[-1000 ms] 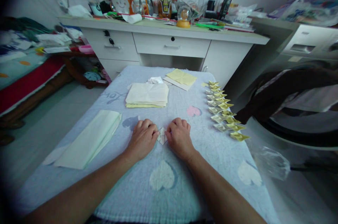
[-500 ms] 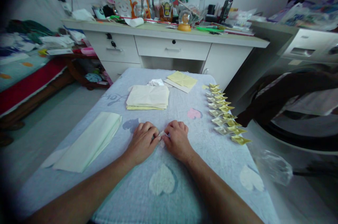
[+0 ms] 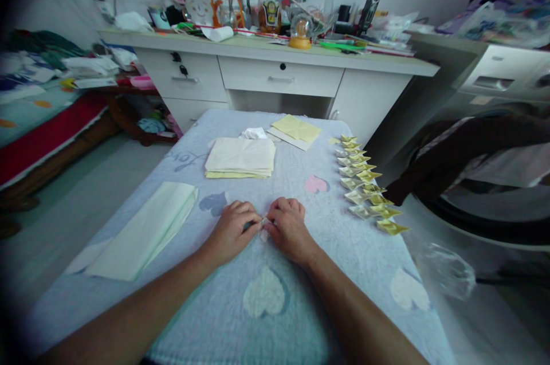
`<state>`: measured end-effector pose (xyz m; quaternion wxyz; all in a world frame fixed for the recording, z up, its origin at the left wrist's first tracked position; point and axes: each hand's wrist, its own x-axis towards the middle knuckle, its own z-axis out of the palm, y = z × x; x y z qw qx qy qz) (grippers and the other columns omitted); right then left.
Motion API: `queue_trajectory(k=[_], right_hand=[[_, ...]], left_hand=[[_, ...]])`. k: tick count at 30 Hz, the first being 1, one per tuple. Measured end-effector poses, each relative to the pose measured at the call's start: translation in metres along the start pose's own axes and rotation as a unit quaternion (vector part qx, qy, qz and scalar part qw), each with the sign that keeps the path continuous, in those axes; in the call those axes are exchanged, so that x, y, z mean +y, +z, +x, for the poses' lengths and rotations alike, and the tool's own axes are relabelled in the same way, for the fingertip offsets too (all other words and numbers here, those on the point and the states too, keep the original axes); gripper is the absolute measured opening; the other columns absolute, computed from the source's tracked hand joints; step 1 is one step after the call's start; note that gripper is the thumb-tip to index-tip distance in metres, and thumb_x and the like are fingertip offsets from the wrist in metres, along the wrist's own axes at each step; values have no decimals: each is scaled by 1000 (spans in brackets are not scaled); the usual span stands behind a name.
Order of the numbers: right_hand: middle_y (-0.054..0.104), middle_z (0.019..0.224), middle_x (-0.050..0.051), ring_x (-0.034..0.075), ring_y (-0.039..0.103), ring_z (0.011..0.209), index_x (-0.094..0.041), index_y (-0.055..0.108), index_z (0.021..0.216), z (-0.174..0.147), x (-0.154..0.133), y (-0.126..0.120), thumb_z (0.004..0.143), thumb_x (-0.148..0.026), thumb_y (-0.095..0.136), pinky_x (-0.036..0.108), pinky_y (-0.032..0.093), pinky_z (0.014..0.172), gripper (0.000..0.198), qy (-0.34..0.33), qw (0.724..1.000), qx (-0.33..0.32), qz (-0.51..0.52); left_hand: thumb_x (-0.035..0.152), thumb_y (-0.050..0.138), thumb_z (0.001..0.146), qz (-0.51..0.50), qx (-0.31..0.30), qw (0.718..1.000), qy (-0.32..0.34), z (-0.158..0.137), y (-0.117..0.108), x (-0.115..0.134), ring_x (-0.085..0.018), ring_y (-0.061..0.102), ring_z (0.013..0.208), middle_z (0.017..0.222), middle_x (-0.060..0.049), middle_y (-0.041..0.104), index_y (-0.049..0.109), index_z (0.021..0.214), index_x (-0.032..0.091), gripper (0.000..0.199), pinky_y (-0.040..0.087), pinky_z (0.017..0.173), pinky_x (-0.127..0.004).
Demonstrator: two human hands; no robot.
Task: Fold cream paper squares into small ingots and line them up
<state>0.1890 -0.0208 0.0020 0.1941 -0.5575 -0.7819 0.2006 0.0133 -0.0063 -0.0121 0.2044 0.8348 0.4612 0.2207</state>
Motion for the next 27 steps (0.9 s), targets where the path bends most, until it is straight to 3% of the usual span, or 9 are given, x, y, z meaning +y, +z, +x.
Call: queue_trajectory(k=[10,27], right_hand=[[59,97,3,20,46,97,-22,68,77,-3,8,1,83,-25,67,36,30,89,7,49,998,32,-2],[58,101,6,24,46,97,-20,66,79,0,7,8,89,-35,60,39,33,85,19,68,990,35,-115]], left_hand=[[28,54,90,63,9,998,-25,1,2,3,-21,52,91,88,-3,61,63,79,22,16,36,80,-35],[36,54,91,176,25,982,-70,-1,6,8,-25,46,94,95,-6,58,61,83,22,17,33,77,-39]])
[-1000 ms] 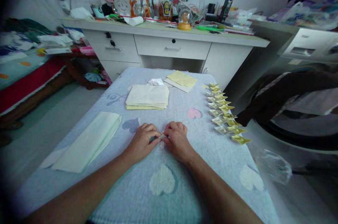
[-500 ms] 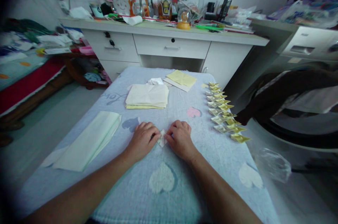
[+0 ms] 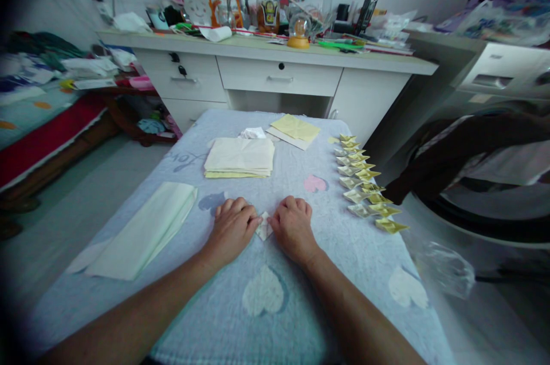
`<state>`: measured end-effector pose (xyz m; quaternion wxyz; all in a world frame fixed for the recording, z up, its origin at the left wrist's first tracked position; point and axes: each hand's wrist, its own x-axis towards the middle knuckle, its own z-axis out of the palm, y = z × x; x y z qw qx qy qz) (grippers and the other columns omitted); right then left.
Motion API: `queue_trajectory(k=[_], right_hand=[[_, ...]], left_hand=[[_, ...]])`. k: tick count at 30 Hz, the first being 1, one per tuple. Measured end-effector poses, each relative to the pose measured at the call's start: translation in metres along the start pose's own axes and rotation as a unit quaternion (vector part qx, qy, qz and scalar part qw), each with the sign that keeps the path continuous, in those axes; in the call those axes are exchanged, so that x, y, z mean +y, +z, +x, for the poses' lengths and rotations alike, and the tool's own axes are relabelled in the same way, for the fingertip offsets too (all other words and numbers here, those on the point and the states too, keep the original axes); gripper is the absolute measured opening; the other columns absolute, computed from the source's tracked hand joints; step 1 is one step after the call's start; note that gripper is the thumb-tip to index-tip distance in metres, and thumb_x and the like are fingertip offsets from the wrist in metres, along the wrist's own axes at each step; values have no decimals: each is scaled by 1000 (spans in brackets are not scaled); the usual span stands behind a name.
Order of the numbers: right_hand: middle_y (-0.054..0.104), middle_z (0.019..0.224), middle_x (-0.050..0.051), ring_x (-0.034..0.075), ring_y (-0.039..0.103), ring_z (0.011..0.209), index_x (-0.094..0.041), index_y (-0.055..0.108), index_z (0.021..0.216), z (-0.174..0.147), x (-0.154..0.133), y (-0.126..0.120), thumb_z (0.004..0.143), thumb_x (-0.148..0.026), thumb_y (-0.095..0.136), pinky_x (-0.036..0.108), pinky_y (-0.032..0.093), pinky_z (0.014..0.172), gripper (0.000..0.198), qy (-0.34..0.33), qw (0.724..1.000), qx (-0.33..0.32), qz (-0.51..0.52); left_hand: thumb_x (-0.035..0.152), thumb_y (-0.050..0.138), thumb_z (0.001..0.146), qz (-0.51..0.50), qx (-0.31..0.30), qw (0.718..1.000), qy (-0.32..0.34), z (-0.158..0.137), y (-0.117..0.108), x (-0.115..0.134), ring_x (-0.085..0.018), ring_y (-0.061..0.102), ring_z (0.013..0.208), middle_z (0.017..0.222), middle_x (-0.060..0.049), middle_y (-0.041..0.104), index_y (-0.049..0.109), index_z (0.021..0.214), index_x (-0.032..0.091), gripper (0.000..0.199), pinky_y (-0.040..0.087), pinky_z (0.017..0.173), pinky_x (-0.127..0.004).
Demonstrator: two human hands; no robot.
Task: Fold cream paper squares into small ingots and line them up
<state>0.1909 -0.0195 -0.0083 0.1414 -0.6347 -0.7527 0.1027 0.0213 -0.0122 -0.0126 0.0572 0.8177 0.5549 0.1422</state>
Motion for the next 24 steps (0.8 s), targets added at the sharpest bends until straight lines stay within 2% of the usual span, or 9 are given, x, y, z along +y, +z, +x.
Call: queue_trajectory(k=[11,13,16,18,24], right_hand=[[57,99,7,25,45,98,-20,63,78,-2,-5,1,88,-33,59,39,33,85,17,20,999,15,-21],[57,99,7,25,45,98,-20,63,78,-2,-6,0,88,-32,59,39,32,85,17,19,999,16,-24],[57,99,7,25,45,97,-20,63,78,-1,-5,1,87,-33,60,39,33,84,16,17,999,20,-23],[56,98,7,25,45,96,-20,63,79,-1,-4,3,87,-33,60,39,32,84,15,16,999,24,-22],[54,97,8,26,45,95,-20,60,88,-4,-4,4,86,-36,60,41,33,86,16,8,999,42,-21]], left_hand=[[31,55,89,-27,1,1000,-5,2,0,-4,-25,47,94,94,-5,58,61,83,21,13,33,77,-38],[27,57,88,-72,-1,997,16,4,0,-10,-24,47,93,93,-4,58,62,89,21,8,35,79,-37],[18,55,87,-159,-17,983,85,8,0,-20,-21,48,96,97,-3,58,65,106,24,22,37,85,-35],[15,54,88,-193,-21,974,118,10,1,-25,-20,48,96,96,-3,58,69,107,28,27,37,86,-34],[14,55,87,-201,-30,971,129,14,3,-29,-20,49,94,94,-3,57,73,105,32,31,38,86,-34]])
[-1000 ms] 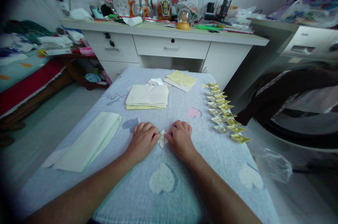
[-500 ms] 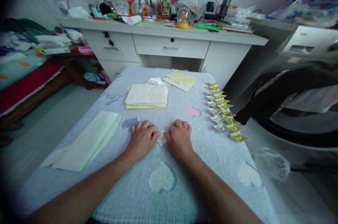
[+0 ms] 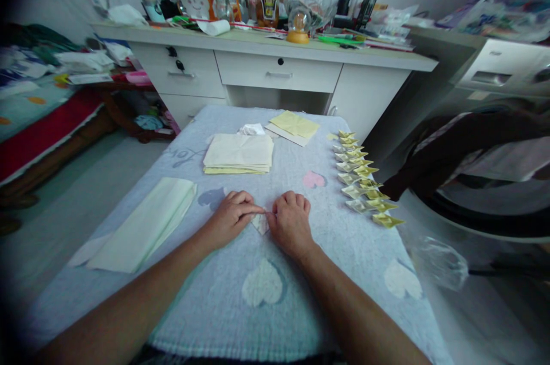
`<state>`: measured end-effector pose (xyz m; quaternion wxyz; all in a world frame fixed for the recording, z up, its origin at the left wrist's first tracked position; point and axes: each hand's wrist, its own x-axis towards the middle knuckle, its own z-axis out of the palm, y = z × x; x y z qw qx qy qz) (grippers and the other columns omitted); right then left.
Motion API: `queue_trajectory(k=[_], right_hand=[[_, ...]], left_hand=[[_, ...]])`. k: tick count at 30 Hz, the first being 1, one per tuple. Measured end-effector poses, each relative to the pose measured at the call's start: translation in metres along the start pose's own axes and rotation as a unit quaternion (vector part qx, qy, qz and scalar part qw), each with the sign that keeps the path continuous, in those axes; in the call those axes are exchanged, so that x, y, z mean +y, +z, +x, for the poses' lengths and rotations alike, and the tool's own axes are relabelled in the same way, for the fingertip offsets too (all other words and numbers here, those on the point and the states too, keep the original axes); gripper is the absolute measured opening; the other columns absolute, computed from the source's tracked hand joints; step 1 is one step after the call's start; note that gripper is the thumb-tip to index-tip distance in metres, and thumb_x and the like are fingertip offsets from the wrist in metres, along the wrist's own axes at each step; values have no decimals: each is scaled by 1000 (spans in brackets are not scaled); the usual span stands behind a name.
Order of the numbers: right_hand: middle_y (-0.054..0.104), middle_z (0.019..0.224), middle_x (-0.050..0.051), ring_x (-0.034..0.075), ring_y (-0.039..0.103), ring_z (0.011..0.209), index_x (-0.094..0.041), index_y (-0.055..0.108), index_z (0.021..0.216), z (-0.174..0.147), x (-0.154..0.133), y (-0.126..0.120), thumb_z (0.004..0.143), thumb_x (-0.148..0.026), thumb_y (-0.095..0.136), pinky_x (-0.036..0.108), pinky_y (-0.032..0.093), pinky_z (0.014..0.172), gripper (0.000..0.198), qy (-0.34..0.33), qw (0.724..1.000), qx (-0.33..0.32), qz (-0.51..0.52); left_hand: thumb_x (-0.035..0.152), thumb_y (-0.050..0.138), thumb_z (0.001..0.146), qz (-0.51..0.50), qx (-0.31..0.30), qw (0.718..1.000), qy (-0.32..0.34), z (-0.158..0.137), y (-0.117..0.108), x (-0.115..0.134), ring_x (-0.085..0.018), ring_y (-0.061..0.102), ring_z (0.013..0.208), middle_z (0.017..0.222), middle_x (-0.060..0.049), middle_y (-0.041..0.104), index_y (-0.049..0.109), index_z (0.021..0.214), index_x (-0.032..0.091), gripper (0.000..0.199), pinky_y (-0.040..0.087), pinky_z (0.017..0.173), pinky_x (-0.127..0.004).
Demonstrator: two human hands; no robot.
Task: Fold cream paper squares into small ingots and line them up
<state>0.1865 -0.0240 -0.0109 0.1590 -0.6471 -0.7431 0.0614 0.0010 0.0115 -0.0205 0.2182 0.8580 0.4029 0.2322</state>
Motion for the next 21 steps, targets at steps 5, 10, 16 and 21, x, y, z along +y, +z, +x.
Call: queue_trajectory(k=[5,10,16,21], right_hand=[[53,100,10,27,44,95,-17,57,95,-1,-5,-2,85,-47,59,43,34,86,32,-2,1000,2,-3],[51,109,11,28,45,99,-18,56,99,0,-4,-3,83,-42,62,43,34,88,29,10,1000,-4,2],[51,117,10,29,44,105,-22,54,106,0,14,-8,80,-32,62,46,33,92,30,30,999,-22,30],[51,120,10,28,43,109,-22,55,106,-1,21,-10,79,-25,60,46,31,96,28,28,998,-28,50]], left_hand=[[21,58,88,4,0,1000,-12,1,-1,4,-20,50,93,93,-3,58,74,102,30,23,39,86,-35],[21,62,86,11,3,1000,-17,1,-1,5,-20,50,93,93,-4,58,75,100,30,21,40,85,-35],[20,63,84,10,2,1000,-23,0,1,2,-21,50,94,93,-4,58,74,101,31,23,40,86,-36],[20,63,83,8,-4,999,-31,1,0,6,-22,51,96,96,-4,60,72,102,28,22,40,87,-37]])
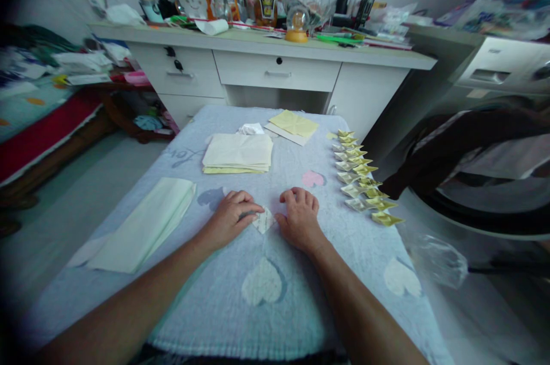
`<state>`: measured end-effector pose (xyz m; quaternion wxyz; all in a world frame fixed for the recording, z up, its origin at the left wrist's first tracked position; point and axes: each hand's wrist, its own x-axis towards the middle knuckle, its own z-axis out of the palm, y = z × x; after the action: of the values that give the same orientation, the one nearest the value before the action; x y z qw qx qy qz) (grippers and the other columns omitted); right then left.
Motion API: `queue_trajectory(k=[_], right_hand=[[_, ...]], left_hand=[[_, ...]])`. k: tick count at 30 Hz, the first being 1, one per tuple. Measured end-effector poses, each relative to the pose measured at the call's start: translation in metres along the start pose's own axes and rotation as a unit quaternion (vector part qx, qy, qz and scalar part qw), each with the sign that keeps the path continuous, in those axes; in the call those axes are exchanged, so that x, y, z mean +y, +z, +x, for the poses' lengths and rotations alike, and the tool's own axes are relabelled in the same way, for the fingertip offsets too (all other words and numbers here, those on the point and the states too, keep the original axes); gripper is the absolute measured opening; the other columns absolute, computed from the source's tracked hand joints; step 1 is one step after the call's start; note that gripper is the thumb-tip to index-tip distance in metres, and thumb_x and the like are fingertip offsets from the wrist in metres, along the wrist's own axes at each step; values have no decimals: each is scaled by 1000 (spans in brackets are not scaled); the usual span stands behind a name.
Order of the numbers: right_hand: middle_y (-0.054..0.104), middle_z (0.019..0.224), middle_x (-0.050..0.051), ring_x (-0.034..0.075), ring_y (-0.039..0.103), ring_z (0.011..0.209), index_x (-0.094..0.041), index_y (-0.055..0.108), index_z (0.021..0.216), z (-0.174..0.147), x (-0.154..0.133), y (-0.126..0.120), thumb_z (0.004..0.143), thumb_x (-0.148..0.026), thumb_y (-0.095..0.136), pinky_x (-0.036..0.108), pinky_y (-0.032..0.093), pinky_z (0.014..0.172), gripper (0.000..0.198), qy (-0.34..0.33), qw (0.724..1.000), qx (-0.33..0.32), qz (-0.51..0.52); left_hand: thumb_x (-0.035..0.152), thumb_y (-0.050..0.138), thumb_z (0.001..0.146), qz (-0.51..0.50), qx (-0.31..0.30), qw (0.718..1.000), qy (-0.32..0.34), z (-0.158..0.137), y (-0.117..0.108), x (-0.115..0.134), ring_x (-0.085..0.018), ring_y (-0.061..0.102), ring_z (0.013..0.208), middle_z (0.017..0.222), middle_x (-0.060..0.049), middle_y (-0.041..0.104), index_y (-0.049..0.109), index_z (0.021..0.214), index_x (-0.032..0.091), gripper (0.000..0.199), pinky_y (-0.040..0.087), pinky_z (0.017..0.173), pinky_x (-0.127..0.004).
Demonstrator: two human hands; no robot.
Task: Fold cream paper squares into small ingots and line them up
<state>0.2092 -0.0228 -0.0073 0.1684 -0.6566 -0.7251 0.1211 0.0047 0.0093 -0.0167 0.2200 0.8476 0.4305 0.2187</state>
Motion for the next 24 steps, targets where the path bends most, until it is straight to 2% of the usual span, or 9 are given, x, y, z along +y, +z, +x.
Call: queue_trajectory(k=[5,11,14,17,19,21,24], right_hand=[[52,118,9,26,42,111,-20,60,92,1,-2,1,82,-21,54,45,28,98,12,-52,998,10,18],[54,110,6,24,43,107,-21,65,85,2,-7,-4,91,-25,44,43,28,95,23,-80,996,-22,40],[54,109,6,25,42,107,-20,65,82,2,-9,-3,87,-35,56,44,28,96,18,-83,996,-19,40],[55,107,6,25,43,106,-19,62,81,2,-11,-1,79,-32,66,43,30,95,14,-87,995,-11,57],[55,106,6,24,44,105,-19,60,81,2,-13,-1,80,-29,66,41,31,95,11,-97,992,-8,85],[55,106,6,23,46,105,-20,58,82,1,-15,-2,83,-27,63,39,34,94,9,-118,986,-1,121],[56,102,5,21,48,103,-21,56,86,1,-16,-3,85,-28,60,37,37,92,8,-136,974,23,180]], left_hand=[[17,61,81,-10,22,1000,-8,0,-2,3,-23,51,101,103,-5,63,63,105,20,25,41,89,-38],[15,59,80,-12,15,1000,1,0,-1,2,-23,52,103,107,-5,64,62,109,21,29,41,91,-39],[14,59,79,-19,14,1000,3,1,-2,3,-23,52,105,109,-5,64,62,111,20,32,40,92,-40],[12,59,78,-55,19,998,4,2,-3,5,-22,53,104,111,-6,64,62,113,19,36,41,93,-39],[11,59,77,-103,23,994,-6,2,-4,6,-19,56,93,106,-5,65,61,116,20,40,44,86,-34],[13,59,78,-160,17,986,-30,2,-4,7,-14,55,75,92,-1,64,62,114,20,37,45,72,-28],[19,60,79,-262,4,962,-76,2,-4,8,-9,50,60,71,3,56,65,94,17,16,40,58,-22]])
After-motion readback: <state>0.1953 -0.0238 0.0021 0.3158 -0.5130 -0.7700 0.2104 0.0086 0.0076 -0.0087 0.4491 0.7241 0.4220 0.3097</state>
